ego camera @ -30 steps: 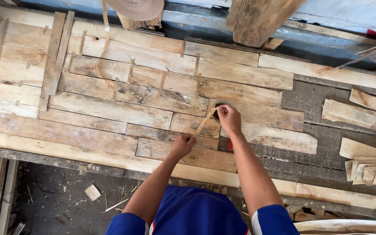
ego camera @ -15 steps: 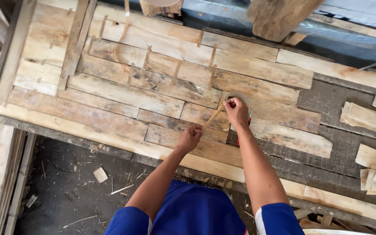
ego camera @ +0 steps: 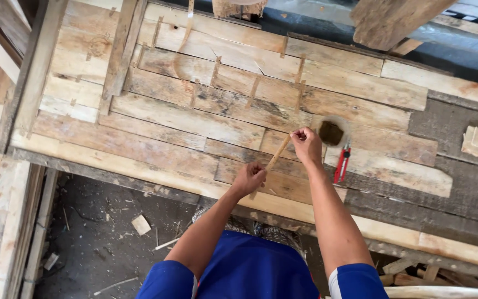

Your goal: Repairing gaps in a wooden surface by fitting and gluing thin strips of wood veneer.

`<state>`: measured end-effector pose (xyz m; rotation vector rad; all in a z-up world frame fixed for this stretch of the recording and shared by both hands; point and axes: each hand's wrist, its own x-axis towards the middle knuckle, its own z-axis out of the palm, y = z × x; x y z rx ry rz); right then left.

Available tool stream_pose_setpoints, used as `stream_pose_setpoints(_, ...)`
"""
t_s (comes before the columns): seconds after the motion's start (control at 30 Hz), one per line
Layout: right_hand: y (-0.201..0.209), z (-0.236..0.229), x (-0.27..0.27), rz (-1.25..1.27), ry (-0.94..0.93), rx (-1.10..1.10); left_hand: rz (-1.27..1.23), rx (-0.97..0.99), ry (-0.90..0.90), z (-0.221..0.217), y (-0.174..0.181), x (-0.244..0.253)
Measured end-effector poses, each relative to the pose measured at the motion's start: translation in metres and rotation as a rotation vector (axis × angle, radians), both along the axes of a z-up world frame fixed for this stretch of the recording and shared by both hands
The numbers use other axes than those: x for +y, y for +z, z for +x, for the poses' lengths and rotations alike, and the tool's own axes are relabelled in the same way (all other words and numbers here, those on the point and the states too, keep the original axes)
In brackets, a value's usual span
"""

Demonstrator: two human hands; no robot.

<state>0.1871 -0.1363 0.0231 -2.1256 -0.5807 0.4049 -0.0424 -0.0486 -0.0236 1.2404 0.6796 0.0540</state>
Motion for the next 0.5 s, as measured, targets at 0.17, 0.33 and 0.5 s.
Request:
stream_pose_setpoints(0.17, -0.001, -0.051, 0.040, -0.059, -0.028, -0.004, 0.121, 0.053, -0.131, -0.045, 0.011, 0.050)
stream_pose_setpoints(0.33, -0.014, -0.105, 0.087, -0.041, -0.039, 0.150, 0.088, 0.020, -0.114, -0.100, -0.002, 0.096)
stream_pose_setpoints(0.5, -0.033, -0.150, 0.132, -0.082, 0.098, 0.128, -0.014, 0.138, -0.143, -0.148, 0.021, 0.136)
